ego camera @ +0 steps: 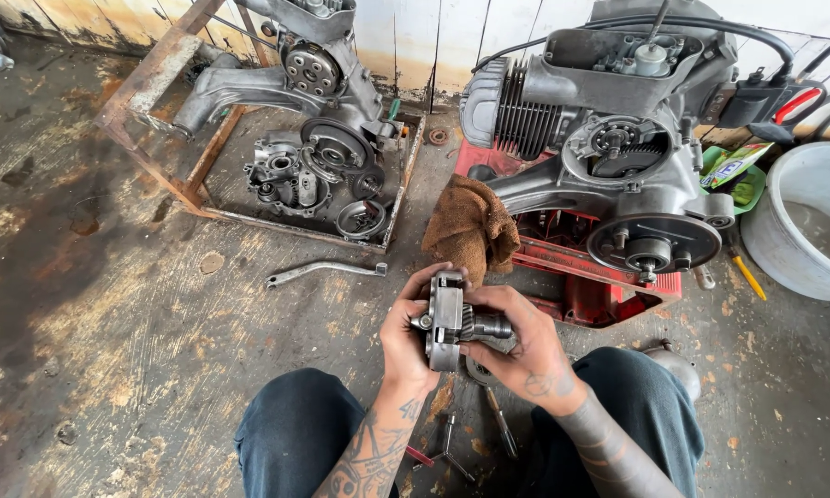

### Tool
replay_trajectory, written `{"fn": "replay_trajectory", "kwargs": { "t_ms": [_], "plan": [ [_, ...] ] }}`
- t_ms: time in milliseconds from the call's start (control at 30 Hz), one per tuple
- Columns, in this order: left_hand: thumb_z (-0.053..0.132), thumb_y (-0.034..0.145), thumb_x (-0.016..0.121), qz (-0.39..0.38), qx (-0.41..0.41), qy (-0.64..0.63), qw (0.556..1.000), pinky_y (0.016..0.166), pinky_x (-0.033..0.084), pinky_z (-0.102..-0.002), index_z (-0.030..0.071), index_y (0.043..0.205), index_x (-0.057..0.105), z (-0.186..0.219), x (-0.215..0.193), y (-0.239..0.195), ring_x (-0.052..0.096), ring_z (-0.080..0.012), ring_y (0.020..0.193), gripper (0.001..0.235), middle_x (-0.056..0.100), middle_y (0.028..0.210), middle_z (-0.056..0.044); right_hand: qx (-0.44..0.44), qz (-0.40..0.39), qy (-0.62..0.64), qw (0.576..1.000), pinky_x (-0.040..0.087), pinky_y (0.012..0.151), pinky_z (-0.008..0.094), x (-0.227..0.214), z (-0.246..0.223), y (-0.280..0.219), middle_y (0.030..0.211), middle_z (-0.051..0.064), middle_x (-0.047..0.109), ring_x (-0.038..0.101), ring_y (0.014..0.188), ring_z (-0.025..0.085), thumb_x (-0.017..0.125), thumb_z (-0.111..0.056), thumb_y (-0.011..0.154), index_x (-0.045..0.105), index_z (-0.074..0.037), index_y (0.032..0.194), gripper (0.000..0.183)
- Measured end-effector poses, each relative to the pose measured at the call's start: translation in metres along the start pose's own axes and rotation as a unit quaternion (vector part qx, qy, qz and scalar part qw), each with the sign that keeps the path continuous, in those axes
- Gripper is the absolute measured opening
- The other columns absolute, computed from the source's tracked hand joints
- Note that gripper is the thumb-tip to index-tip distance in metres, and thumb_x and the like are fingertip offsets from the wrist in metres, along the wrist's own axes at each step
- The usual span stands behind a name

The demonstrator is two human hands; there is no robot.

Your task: Assembling a motorcycle clutch assembly by fitting gears and plates onto a hub

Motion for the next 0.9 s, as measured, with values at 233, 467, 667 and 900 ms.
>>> {"fn": "replay_trajectory", "kwargs": {
  "t_ms": [233,467,667,900],
  "plan": [
    [0.014,0.071,0.044,-0.027,0.043,0.043,0.998,0.086,0.055,-0.046,-0.009,0.125,0.064,-0.002,0.001,-0.001,0.063,-0.0394,0.109,0.062,0.066,0.118,-0.031,0.205,-0.043,0.094,0.973,0.058,0.074,0.045,0.004,0.021,-0.002,0.078,0.017,0.074,0.073,0.072,0.028,0.047,-0.040,0.098,0.058,-0.009,0.137,0.051],
    [0.013,0.072,0.046,-0.035,0.023,0.003,0.999,0.057,0.063,-0.050,-0.010,0.128,0.061,-0.014,-0.019,0.010,0.064,-0.0377,0.094,0.062,0.063,0.120,-0.033,0.143,-0.060,0.153,0.976,0.052,0.089,0.042,0.005,0.029,-0.006,0.099,0.016,0.073,0.063,0.094,0.022,0.069,-0.031,0.091,0.064,-0.003,0.126,0.045],
    [0.014,0.070,0.044,-0.018,0.057,0.042,0.997,0.069,0.060,-0.041,-0.007,0.122,0.066,0.000,-0.006,0.004,0.064,-0.0338,0.103,0.061,0.067,0.116,-0.028,0.228,-0.050,0.172,0.957,0.060,0.075,0.040,0.002,0.029,-0.006,0.094,0.017,0.072,0.069,0.074,0.022,0.060,-0.036,0.095,0.064,-0.001,0.125,0.046],
    [0.016,0.070,0.045,-0.007,0.057,0.047,0.997,0.085,0.053,-0.042,-0.007,0.125,0.066,0.007,0.001,-0.002,0.061,-0.0343,0.110,0.063,0.067,0.118,-0.027,0.211,-0.073,0.140,0.965,0.063,0.068,0.037,0.002,0.036,-0.008,0.080,0.015,0.075,0.067,0.070,0.019,0.070,-0.029,0.092,0.077,-0.003,0.113,0.034]
  ]
}}
Point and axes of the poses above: each hand's wrist, its own y-axis towards the middle knuckle, its own x-axis out of the palm, z = x × y, the point moved 4 cm from there along y, towards the middle knuckle
